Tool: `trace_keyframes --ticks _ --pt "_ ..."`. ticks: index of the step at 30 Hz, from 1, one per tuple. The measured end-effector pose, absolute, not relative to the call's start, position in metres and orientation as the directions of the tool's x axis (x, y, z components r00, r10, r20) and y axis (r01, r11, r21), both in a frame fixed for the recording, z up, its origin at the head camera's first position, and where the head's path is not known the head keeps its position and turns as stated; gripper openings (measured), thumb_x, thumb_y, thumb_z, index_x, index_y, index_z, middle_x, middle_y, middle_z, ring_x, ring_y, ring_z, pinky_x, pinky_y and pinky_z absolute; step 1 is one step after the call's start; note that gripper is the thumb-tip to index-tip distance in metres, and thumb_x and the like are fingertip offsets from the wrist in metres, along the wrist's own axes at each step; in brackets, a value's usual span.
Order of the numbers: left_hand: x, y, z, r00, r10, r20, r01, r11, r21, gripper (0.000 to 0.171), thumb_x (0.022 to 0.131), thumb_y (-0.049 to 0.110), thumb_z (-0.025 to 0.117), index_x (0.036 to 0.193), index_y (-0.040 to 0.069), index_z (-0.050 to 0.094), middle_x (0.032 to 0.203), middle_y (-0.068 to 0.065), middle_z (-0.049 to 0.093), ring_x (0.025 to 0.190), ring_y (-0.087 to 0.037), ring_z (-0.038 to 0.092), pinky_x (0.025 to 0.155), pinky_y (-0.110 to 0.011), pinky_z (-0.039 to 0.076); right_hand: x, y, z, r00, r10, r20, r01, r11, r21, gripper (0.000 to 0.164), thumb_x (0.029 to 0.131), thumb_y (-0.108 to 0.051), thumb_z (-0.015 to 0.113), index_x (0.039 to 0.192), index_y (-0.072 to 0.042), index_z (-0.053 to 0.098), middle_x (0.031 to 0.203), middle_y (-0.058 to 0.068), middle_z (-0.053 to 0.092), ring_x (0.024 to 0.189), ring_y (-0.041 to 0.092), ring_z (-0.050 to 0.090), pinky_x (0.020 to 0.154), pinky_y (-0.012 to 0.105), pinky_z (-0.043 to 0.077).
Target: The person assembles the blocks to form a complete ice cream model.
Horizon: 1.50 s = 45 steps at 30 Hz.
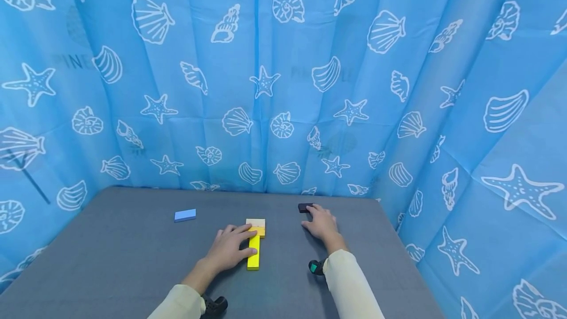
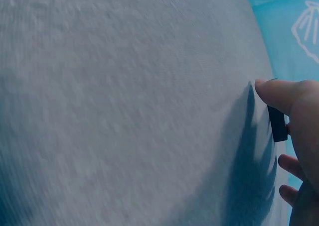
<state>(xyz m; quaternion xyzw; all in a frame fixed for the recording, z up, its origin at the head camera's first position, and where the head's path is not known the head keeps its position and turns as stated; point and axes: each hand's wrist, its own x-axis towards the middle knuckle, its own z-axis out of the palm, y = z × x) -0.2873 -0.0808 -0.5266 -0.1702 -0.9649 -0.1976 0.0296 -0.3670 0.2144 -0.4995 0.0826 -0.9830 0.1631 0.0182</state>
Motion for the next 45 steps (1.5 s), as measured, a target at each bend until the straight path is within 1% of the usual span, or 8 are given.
trace_keyframes --ticks 10,14,26,30,37,45 --pt "-0.286 -0.08 -0.525 -0.939 0.32 0.126 0.344 0.866 0.364 0.055 0.087 0.054 0.065 0.136 0.03 0.059 0.146 0.004 0.046 0.117 -0.025 0.045 0.087 -0.045 0.036 -0.364 0.191 -0.503 -0.977 -0.189 0.098 -0.212 0.906 -0.365 0.054 0.091 -0.029 0.069 0.139 -0.009 0.054 0.146 0.016 0.044 0.131 0.042 0.039 0.1 0.064 0.032" --pt "-0.285 -0.079 -0.524 -0.943 0.309 0.122 0.332 0.872 0.36 0.054 0.087 0.053 0.066 0.135 0.03 0.059 0.146 0.003 0.047 0.118 -0.025 0.045 0.09 -0.047 0.036 -0.364 0.181 -0.507 -0.975 -0.193 0.111 -0.222 0.899 -0.377 0.054 0.091 -0.03 0.069 0.139 -0.011 0.055 0.146 0.014 0.044 0.131 0.041 0.039 0.101 0.063 0.032" --pt "-0.285 -0.078 -0.523 -0.948 0.296 0.116 0.318 0.876 0.364 0.055 0.087 0.054 0.066 0.136 0.03 0.059 0.147 0.002 0.046 0.118 -0.026 0.045 0.091 -0.048 0.036 -0.358 0.15 -0.507 -0.976 -0.2 0.088 -0.218 0.901 -0.374 0.055 0.092 -0.04 0.066 0.14 -0.017 0.054 0.147 0.01 0.045 0.132 0.036 0.04 0.105 0.059 0.031" --pt "-0.285 -0.078 -0.524 -0.946 0.3 0.12 0.323 0.876 0.359 0.055 0.087 0.054 0.066 0.136 0.03 0.059 0.146 0.002 0.047 0.116 -0.026 0.045 0.09 -0.047 0.037 -0.355 0.142 -0.507 -0.971 -0.22 0.098 -0.241 0.895 -0.374 0.055 0.091 -0.041 0.066 0.14 -0.017 0.055 0.147 0.009 0.046 0.132 0.036 0.04 0.104 0.06 0.031" --pt "-0.285 -0.078 -0.523 -0.947 0.3 0.112 0.32 0.874 0.367 0.055 0.087 0.055 0.066 0.136 0.03 0.059 0.146 0.002 0.046 0.118 -0.026 0.045 0.091 -0.048 0.036 -0.353 0.131 -0.509 -0.961 -0.256 0.1 -0.275 0.889 -0.366 0.056 0.091 -0.043 0.065 0.141 -0.019 0.054 0.147 0.006 0.046 0.131 0.036 0.041 0.104 0.06 0.031" --pt "-0.286 -0.079 -0.524 -0.947 0.303 0.109 0.322 0.878 0.354 0.056 0.086 0.056 0.065 0.136 0.032 0.058 0.147 0.004 0.046 0.12 -0.026 0.045 0.092 -0.048 0.036 -0.348 0.125 -0.51 -0.938 -0.329 0.112 -0.346 0.858 -0.381 0.057 0.092 -0.046 0.063 0.141 -0.019 0.053 0.148 0.005 0.045 0.132 0.037 0.039 0.104 0.062 0.029"
